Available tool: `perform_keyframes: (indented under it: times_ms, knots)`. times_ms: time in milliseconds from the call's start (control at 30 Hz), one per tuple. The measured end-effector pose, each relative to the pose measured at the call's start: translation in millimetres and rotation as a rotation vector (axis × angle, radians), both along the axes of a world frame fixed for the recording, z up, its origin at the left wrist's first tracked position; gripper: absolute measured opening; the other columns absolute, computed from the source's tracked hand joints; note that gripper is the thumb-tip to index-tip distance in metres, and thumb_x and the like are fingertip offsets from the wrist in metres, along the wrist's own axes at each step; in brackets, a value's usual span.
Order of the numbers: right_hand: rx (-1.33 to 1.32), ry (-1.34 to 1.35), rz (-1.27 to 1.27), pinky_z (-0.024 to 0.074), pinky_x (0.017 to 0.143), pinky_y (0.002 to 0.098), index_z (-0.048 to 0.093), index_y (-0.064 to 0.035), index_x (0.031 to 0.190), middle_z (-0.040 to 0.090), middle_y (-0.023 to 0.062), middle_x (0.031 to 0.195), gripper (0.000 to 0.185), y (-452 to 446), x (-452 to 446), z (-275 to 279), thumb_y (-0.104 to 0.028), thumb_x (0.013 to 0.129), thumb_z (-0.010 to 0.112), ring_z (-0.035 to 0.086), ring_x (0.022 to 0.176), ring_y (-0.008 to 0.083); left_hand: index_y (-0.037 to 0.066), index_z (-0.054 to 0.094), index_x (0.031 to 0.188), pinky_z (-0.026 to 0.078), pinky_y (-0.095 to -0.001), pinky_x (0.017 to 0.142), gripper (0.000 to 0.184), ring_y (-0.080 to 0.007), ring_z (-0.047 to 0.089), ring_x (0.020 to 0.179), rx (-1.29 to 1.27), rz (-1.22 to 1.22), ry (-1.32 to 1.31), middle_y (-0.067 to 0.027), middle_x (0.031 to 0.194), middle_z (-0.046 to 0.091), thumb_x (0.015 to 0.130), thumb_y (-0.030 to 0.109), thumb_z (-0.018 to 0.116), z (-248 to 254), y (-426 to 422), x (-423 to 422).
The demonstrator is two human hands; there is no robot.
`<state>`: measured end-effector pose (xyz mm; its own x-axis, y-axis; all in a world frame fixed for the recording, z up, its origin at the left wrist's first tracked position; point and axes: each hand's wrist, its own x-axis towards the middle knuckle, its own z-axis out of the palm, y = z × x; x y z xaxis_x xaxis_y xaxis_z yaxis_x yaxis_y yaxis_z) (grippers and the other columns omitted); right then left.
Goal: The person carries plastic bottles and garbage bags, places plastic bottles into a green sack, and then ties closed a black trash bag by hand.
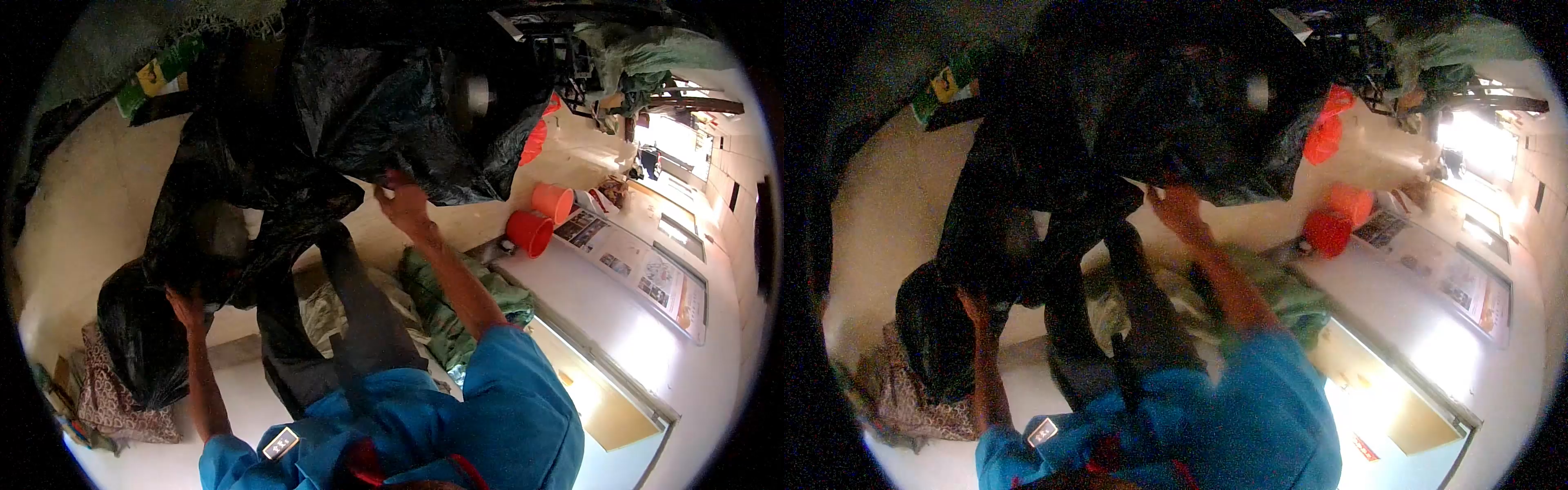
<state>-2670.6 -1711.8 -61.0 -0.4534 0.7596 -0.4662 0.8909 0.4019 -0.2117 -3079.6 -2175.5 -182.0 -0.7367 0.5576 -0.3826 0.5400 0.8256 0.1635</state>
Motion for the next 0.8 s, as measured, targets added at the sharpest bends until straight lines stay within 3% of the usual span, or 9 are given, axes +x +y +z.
perform_keyframes:
  times_ms: [100, 167, 233, 300, 433, 500, 633, 767, 800]
  knots:
    - [0.491, 0.346, -0.100, 0.0553, 0.063, 0.0371, 0.058, -0.0041, 0.122, 0.065, 0.0147, 0.102, 0.049, 30.0, -2.8, 45.5, -0.029, 0.083, 0.074, 0.066, 0.076, 0.0275, 0.000, 0.026, 0.148, 0.032, -0.0510, 0.110, 0.090, -0.0438, 0.033, 0.136, 0.004, -0.055, 0.088, -0.0266, 0.148, 0.033, 0.083, 0.042, 0.071, -33.2, -22.0, -5.4]
    - [0.269, 0.420, -0.504, 0.0551, 0.065, 0.0338, 0.058, -0.0039, 0.118, 0.064, 0.0126, 0.104, 0.047, 49.5, -7.7, 69.8, -0.020, 0.078, 0.078, 0.066, 0.085, 0.0252, -0.003, 0.025, 0.147, 0.030, -0.0498, 0.111, 0.095, -0.0429, 0.032, 0.135, 0.060, 0.041, -0.018, -0.0268, 0.147, 0.034, 0.080, 0.042, 0.074, -4.0, 9.1, -1.7]
    - [0.403, 0.510, -0.300, 0.0547, 0.072, 0.0306, 0.057, 0.0002, 0.115, 0.063, 0.0118, 0.103, 0.037, 67.4, -8.3, 79.5, -0.017, 0.085, 0.070, 0.064, 0.089, 0.0239, -0.006, 0.029, 0.144, 0.033, -0.0478, 0.109, 0.094, -0.0427, 0.038, 0.130, 0.001, 0.167, -0.032, -0.0280, 0.142, 0.039, 0.077, 0.037, 0.078, 41.6, 55.8, 11.8]
    - [0.144, 0.793, -0.434, 0.0526, 0.079, 0.0268, 0.056, 0.0025, 0.119, 0.065, 0.0136, 0.108, 0.030, 74.8, 2.4, 60.7, -0.004, 0.090, 0.058, 0.065, 0.095, 0.0244, -0.004, 0.030, 0.144, 0.040, -0.0483, 0.103, 0.094, -0.0418, 0.043, 0.127, -0.019, 0.174, 0.053, -0.0283, 0.139, 0.042, 0.075, 0.036, 0.080, 42.5, 55.8, 4.7]
    - [0.006, 0.248, -0.140, 0.0545, 0.078, 0.0299, 0.050, 0.0019, 0.132, 0.063, 0.0194, 0.115, 0.049, 34.0, -27.2, 30.4, -0.017, 0.090, 0.066, 0.066, 0.096, 0.0284, 0.000, 0.020, 0.148, 0.045, -0.0465, 0.096, 0.105, -0.0429, 0.046, 0.122, -0.118, 0.366, 0.120, -0.0276, 0.138, 0.039, 0.073, 0.039, 0.083, 34.4, 55.2, -5.4]
    - [-0.058, 0.165, -0.164, 0.0460, 0.097, 0.0453, 0.058, -0.0053, 0.126, 0.058, 0.0195, 0.128, 0.065, -9.5, -62.7, -1.3, -0.050, 0.080, 0.070, 0.056, 0.115, 0.0367, 0.000, 0.018, 0.148, 0.045, -0.0456, 0.096, 0.108, -0.0413, 0.047, 0.121, -0.006, 0.496, 0.021, -0.0289, 0.139, 0.038, 0.071, 0.038, 0.084, 20.1, 37.8, -7.4]
    - [-0.090, 0.005, -0.010, 0.0404, 0.104, 0.0438, 0.045, -0.0019, 0.138, 0.052, 0.0224, 0.134, 0.087, -37.1, -75.7, -56.5, -0.050, 0.073, 0.077, 0.051, 0.121, 0.0412, -0.001, 0.017, 0.148, 0.045, -0.0437, 0.097, 0.113, -0.0384, 0.048, 0.121, -0.014, 0.629, -0.113, -0.0283, 0.140, 0.037, 0.068, 0.035, 0.087, 4.6, 41.3, -19.6]
    - [-0.189, -0.168, 0.138, 0.0392, 0.104, 0.0514, 0.033, -0.0008, 0.144, 0.038, 0.0258, 0.144, 0.101, -69.5, -90.8, -79.4, -0.058, 0.072, 0.075, 0.039, 0.131, 0.0426, -0.007, 0.026, 0.139, 0.047, -0.0397, 0.097, 0.095, -0.0347, 0.054, 0.116, 0.234, 0.642, -0.107, -0.0282, 0.134, 0.045, 0.068, 0.018, 0.084, -5.1, 64.5, -39.6]
    - [-0.185, -0.231, 0.170, 0.0386, 0.105, 0.0528, 0.030, -0.0007, 0.146, 0.033, 0.0264, 0.147, 0.105, -76.2, -91.2, -90.2, -0.059, 0.072, 0.075, 0.036, 0.134, 0.0429, -0.006, 0.027, 0.137, 0.050, -0.0387, 0.092, 0.091, -0.0330, 0.057, 0.111, 0.508, 0.748, -0.269, -0.0260, 0.132, 0.049, 0.068, 0.016, 0.082, -17.4, 66.3, -39.1]
